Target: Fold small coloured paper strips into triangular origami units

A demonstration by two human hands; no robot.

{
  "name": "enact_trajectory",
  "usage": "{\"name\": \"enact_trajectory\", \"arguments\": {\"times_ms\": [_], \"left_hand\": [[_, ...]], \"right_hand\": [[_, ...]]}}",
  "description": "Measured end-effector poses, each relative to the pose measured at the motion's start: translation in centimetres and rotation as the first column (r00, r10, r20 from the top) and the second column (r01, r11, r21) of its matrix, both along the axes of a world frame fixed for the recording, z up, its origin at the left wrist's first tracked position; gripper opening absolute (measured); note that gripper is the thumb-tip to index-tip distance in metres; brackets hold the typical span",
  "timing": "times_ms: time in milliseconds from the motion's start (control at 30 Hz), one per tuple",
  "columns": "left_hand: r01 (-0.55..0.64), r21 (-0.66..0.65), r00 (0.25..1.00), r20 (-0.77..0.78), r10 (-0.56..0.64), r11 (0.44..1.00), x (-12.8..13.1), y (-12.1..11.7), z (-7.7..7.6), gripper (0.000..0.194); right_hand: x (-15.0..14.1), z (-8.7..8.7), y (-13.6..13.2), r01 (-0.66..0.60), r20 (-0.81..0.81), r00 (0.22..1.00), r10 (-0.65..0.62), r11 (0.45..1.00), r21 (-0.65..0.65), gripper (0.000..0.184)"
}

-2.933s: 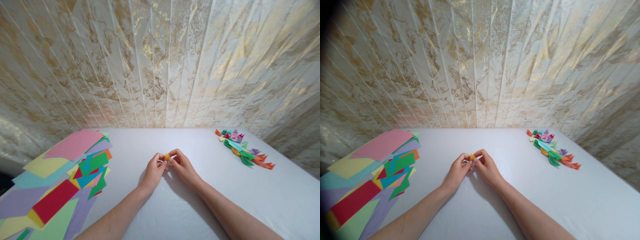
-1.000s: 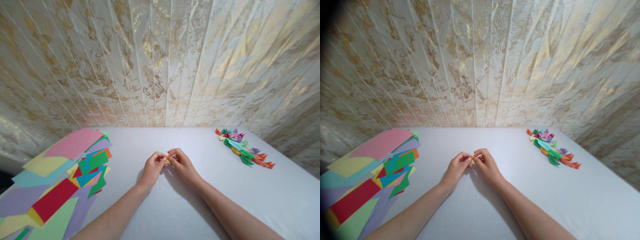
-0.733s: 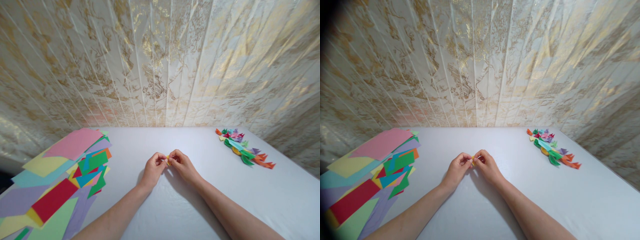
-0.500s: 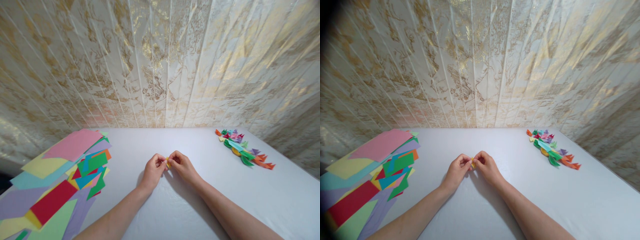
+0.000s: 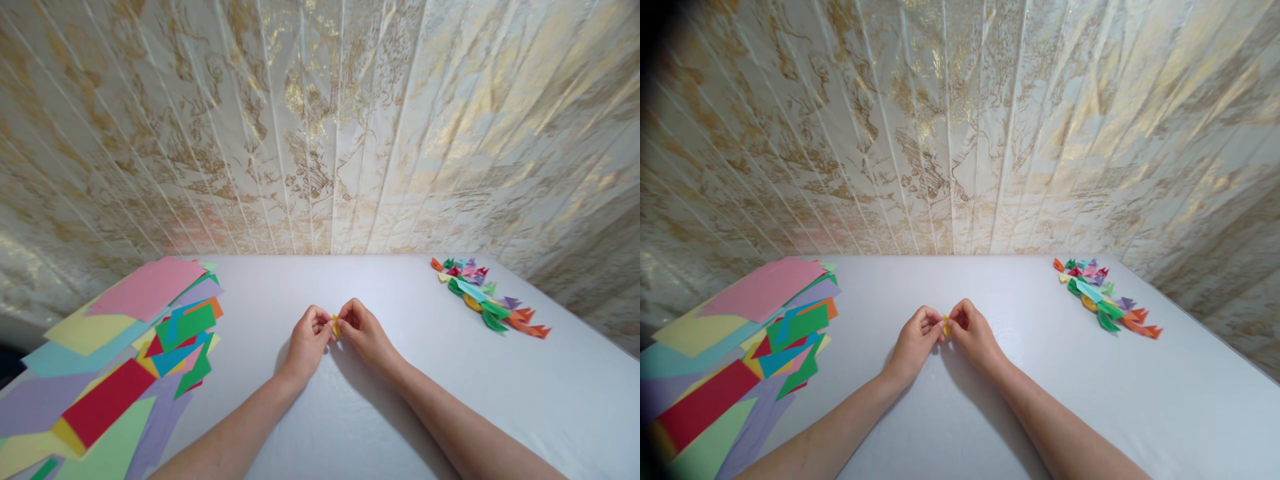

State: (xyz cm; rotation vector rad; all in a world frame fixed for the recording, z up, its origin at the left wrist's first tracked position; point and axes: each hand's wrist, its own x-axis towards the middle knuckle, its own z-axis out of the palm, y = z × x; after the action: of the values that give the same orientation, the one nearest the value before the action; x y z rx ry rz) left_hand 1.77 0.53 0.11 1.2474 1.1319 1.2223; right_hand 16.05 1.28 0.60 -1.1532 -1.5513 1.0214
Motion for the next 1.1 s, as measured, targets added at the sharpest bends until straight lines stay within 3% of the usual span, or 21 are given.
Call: {"name": "enact_trajectory", "arguments": {"times_ms": [200,467,700,833,933,1100], "left_hand": [[0.006,0.016,1.0,0.018,-0.007,1.0,0.1,-0.1,0.2,0.024],[0.008,0.011,1.0,-0.016,-0.007,1.0,0.0,-0.1,0.4,0.025],[0.024,0.004,0.997,-0.068,-0.024,1.0,-0.3,-0.1,0.5,0.009],[0.02,-0.003,0.996,-0.083,-0.02,1.0,-0.3,-0.2,0.7,0.015],[0.045,-0.012,0.995,-0.084,-0.046,0.999,-0.1,-0.4,0.9,0.022],[0.076,0.004,0.99,-0.124,-0.075,0.997,0.0,-0.6,0.8,0.014]], "right_hand": [[-0.2,-0.1,0.0,-0.053,-0.1,0.994,0.05,0.998,-0.021,0.018],[0.1,0.3,0.1,-0.083,-0.113,0.991,0.072,0.992,-0.091,0.013],[0.3,0.2,0.4,-0.073,-0.245,0.969,0.005,0.961,-0.268,0.02],[0.5,0.5,0.4,-0.054,-0.331,0.941,-0.068,0.937,-0.346,0.022],[0.5,0.8,0.4,-0.084,-0.374,0.925,-0.062,0.929,-0.36,0.023],[0.5,1.1,0.3,-0.118,-0.34,0.94,-0.009,0.929,-0.351,0.019]]}}
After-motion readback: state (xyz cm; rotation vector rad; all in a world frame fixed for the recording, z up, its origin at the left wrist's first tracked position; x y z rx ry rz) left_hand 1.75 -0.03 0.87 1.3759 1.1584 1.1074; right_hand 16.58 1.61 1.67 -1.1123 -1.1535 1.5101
